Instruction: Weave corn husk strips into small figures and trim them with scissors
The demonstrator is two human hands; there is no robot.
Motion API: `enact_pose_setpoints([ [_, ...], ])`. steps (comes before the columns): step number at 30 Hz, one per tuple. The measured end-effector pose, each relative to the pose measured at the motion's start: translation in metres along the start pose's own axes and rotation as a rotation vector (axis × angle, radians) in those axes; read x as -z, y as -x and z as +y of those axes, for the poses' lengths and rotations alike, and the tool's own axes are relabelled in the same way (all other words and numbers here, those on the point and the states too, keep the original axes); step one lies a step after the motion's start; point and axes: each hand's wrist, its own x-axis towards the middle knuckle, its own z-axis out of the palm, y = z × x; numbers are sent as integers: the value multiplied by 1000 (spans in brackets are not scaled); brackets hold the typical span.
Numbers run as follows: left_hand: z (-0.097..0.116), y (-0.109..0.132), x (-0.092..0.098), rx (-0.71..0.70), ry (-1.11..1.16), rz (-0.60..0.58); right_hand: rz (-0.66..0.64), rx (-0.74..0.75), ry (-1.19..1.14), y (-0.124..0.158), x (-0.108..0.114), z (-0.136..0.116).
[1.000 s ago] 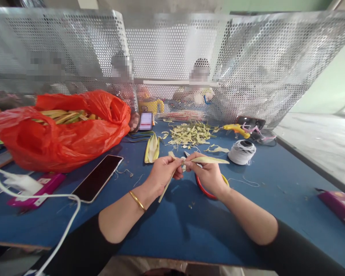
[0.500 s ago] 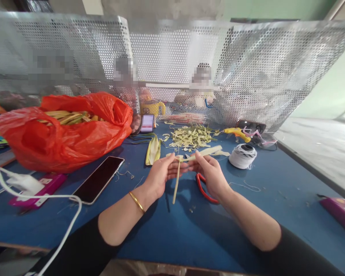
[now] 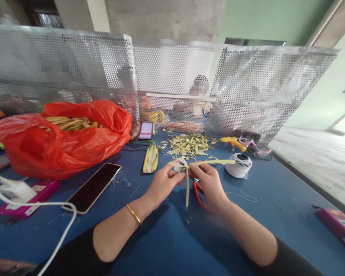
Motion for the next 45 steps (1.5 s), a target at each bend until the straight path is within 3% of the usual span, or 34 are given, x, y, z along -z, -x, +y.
enact_pose_setpoints([
  [4,-6,-10,5,-79,-20,185,48,-36,10,-7,6,-5],
  [6,-12,-17,10,-134,23,335,43,-59,13,-10,9,-5],
  [9,-18,-26,18,-250,88,651,40,-48,31,-13,12,-5],
  [10,-18,-27,19,-305,79,692,36,-41,44,-13,12,-5],
  [12,-16,-24,20,-419,19,617,12,-39,74,-12,12,-5],
  [15,-7,-14,16,-442,-157,294,-41,-41,127,-10,10,-5],
  [19,-1,-5,10,-362,-256,103,-90,73,229,-7,9,-2],
  [23,-5,-4,6,-185,-107,-21,-98,222,398,-7,10,5],
  [29,-9,-4,1,77,146,0,-159,199,439,-4,9,13],
  [34,-9,-2,2,111,275,-92,-214,178,388,-1,7,10],
  [39,-7,-2,2,104,226,-33,-122,158,372,-2,6,4],
  [45,-6,1,1,151,185,-133,-136,88,337,-5,8,7],
])
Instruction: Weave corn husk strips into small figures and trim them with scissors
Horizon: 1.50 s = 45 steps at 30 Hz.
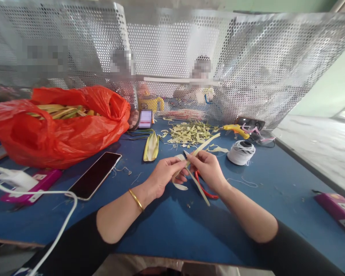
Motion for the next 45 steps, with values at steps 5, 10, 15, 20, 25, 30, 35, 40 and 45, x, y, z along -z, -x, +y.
enact_pose_setpoints([
  [5,0,-1,2,113,-8,-57,-29,41,5,1,-1,-1],
  [10,0,-3,5,97,30,-48,22,-31,-156,0,1,-3],
  [15,0,-2,5,25,27,-18,30,-152,-284,-4,3,0],
  [20,4,-4,7,-25,48,130,-208,-219,-140,-1,2,-1],
  [25,6,-8,11,-82,39,227,-360,137,322,13,3,-7],
  [30,6,-4,6,-147,-131,161,85,530,621,14,10,-15],
  [35,0,2,-1,-222,-427,-12,-63,519,732,6,12,-13],
  [40,-5,4,-6,-160,-587,-106,-199,73,203,9,1,-8],
  [45,-4,5,-10,33,-450,-100,-189,-33,-163,15,-2,-11],
])
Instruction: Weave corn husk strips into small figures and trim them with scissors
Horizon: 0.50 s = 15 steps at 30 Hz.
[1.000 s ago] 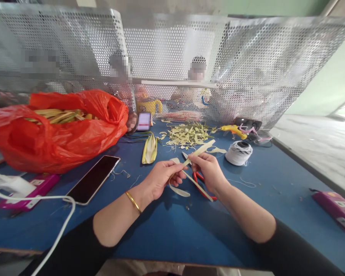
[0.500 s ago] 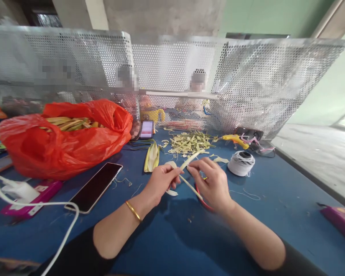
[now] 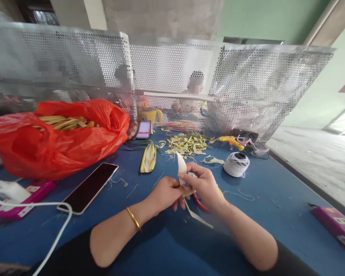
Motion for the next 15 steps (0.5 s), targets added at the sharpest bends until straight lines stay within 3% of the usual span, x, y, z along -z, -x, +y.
enact_pose_setpoints([
  [5,2,-3,12,62,315,4,163,572,446,2,2,1],
  [10,4,-6,25,97,580,83,75,1164,1110,6,4,3],
  [12,6,-7,27,119,629,148,41,1281,1282,7,4,3],
  [15,8,-6,27,93,673,242,47,1322,1340,8,3,4],
])
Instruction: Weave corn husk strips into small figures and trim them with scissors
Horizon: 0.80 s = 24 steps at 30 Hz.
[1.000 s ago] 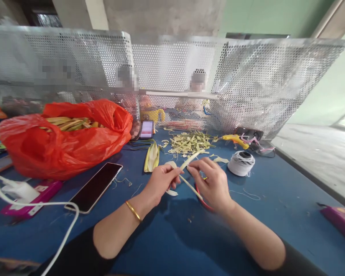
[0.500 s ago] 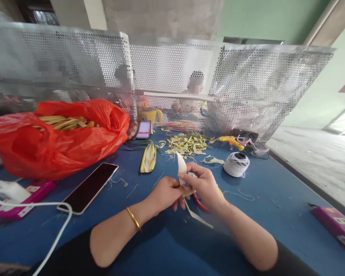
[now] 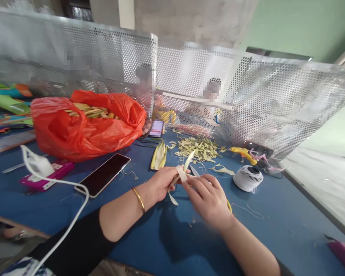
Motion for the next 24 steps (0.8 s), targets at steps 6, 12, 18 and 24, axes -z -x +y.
enact_pose_setpoints([
  [6,3,1,-2,-9,155,-17,37,-402,-318,0,-8,-9],
  [12,3,-1,-2,2,343,-17,-101,-1224,-1086,-3,-24,-12],
  [18,1,-2,-2,8,391,-65,-159,-1058,-791,3,-25,-12],
  [24,-2,0,-7,-16,305,-13,-98,-124,30,-3,-6,-12],
])
